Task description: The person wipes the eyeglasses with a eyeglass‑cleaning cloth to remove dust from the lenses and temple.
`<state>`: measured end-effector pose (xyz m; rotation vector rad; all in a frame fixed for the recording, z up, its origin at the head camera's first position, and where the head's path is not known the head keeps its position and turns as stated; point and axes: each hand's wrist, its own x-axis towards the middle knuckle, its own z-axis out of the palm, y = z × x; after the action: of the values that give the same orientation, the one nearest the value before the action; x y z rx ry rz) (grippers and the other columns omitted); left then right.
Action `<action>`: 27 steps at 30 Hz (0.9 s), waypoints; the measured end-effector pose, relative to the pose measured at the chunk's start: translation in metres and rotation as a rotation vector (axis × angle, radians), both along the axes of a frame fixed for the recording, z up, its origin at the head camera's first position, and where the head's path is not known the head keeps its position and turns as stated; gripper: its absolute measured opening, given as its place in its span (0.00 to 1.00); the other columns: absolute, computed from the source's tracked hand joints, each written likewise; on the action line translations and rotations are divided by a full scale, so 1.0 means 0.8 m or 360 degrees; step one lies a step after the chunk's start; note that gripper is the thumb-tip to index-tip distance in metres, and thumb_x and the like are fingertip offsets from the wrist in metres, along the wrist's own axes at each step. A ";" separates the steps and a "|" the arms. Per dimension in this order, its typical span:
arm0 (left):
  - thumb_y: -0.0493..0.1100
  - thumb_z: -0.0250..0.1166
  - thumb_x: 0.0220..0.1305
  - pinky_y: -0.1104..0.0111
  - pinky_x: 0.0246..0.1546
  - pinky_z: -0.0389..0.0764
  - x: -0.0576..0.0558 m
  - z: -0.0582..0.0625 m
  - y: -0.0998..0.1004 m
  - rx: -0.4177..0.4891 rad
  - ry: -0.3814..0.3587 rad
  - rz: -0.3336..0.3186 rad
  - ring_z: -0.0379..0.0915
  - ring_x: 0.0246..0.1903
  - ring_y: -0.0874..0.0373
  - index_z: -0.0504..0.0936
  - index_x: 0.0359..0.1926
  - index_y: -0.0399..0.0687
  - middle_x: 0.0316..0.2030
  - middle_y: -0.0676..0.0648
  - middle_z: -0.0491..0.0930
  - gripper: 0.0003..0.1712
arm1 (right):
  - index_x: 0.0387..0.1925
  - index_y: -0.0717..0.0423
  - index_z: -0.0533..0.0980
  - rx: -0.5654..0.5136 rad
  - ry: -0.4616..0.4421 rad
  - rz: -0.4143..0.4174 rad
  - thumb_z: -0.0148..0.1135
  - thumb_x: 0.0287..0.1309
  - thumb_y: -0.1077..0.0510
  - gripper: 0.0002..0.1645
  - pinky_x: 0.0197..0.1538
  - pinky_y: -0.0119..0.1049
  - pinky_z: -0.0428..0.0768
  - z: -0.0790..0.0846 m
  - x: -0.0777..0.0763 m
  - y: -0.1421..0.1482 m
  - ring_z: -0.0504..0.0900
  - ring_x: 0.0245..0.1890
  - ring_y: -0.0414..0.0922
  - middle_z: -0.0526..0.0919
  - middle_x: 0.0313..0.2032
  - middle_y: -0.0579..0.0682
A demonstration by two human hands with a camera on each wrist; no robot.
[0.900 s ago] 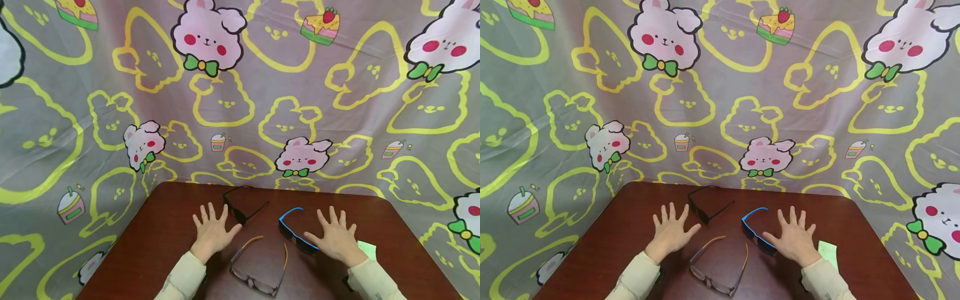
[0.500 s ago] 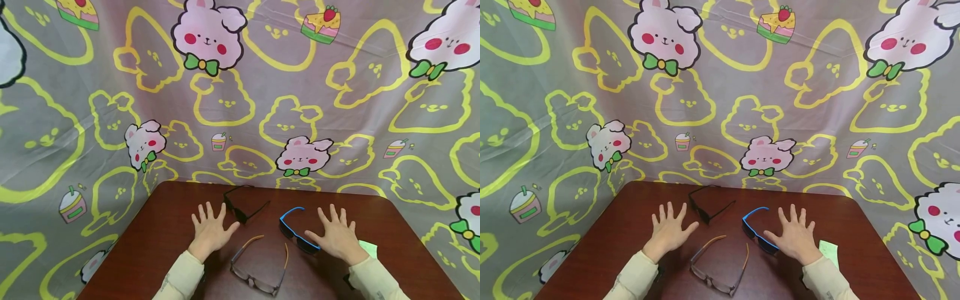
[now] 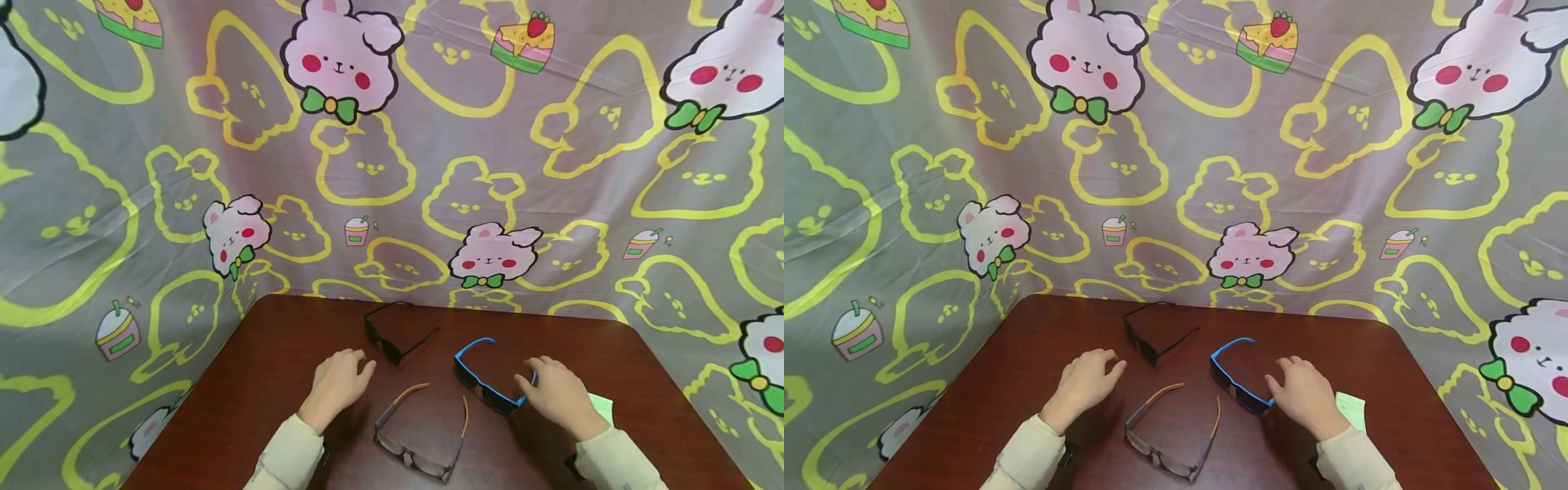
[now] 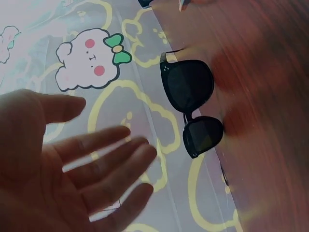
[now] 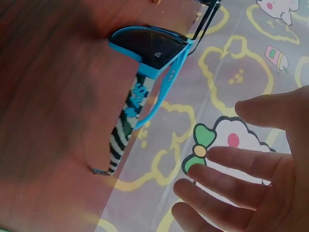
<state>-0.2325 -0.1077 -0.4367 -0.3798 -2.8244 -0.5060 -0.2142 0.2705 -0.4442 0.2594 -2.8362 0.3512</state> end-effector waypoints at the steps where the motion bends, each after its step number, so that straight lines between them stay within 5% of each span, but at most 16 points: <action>1: 0.53 0.59 0.63 0.56 0.29 0.77 0.000 -0.001 -0.001 0.0001 -0.0006 -0.0025 0.79 0.35 0.46 0.83 0.44 0.44 0.38 0.43 0.82 0.19 | 0.42 0.65 0.79 0.0003 0.0001 0.0004 0.66 0.53 0.51 0.22 0.32 0.49 0.77 -0.001 0.001 0.002 0.80 0.31 0.51 0.80 0.36 0.58; 5: 0.51 0.59 0.64 0.57 0.30 0.78 0.001 -0.005 -0.008 0.0009 -0.0093 -0.0170 0.79 0.36 0.49 0.83 0.45 0.44 0.40 0.45 0.82 0.17 | 0.37 0.63 0.81 0.0017 -0.0034 0.0011 0.66 0.53 0.52 0.17 0.26 0.44 0.76 -0.005 0.005 0.010 0.78 0.25 0.45 0.80 0.32 0.53; 9: 0.50 0.59 0.65 0.58 0.33 0.78 0.002 -0.012 -0.013 0.0018 -0.0191 -0.0282 0.79 0.39 0.50 0.83 0.46 0.44 0.42 0.45 0.82 0.17 | 0.35 0.63 0.81 0.0026 -0.0094 0.0012 0.66 0.53 0.53 0.16 0.28 0.47 0.77 -0.011 0.011 0.022 0.80 0.28 0.49 0.81 0.33 0.54; 15: 0.49 0.58 0.65 0.58 0.34 0.78 0.003 -0.020 -0.018 0.0031 -0.0281 -0.0330 0.79 0.40 0.50 0.83 0.47 0.42 0.43 0.45 0.82 0.18 | 0.32 0.66 0.81 0.0046 -0.0111 -0.0012 0.65 0.52 0.54 0.16 0.34 0.53 0.77 -0.025 0.016 0.045 0.81 0.33 0.56 0.81 0.32 0.56; 27: 0.49 0.58 0.66 0.58 0.37 0.78 0.006 -0.020 -0.021 0.0018 -0.0247 -0.0411 0.78 0.40 0.52 0.84 0.45 0.43 0.40 0.47 0.82 0.16 | 0.28 0.68 0.76 0.0129 -0.0257 -0.0080 0.67 0.49 0.53 0.18 0.34 0.54 0.76 -0.062 0.022 0.088 0.79 0.32 0.60 0.79 0.32 0.61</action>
<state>-0.2276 -0.1246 -0.4529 -0.7392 -2.9350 -0.6272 -0.1969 0.3407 -0.4936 0.1834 -3.0144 0.2578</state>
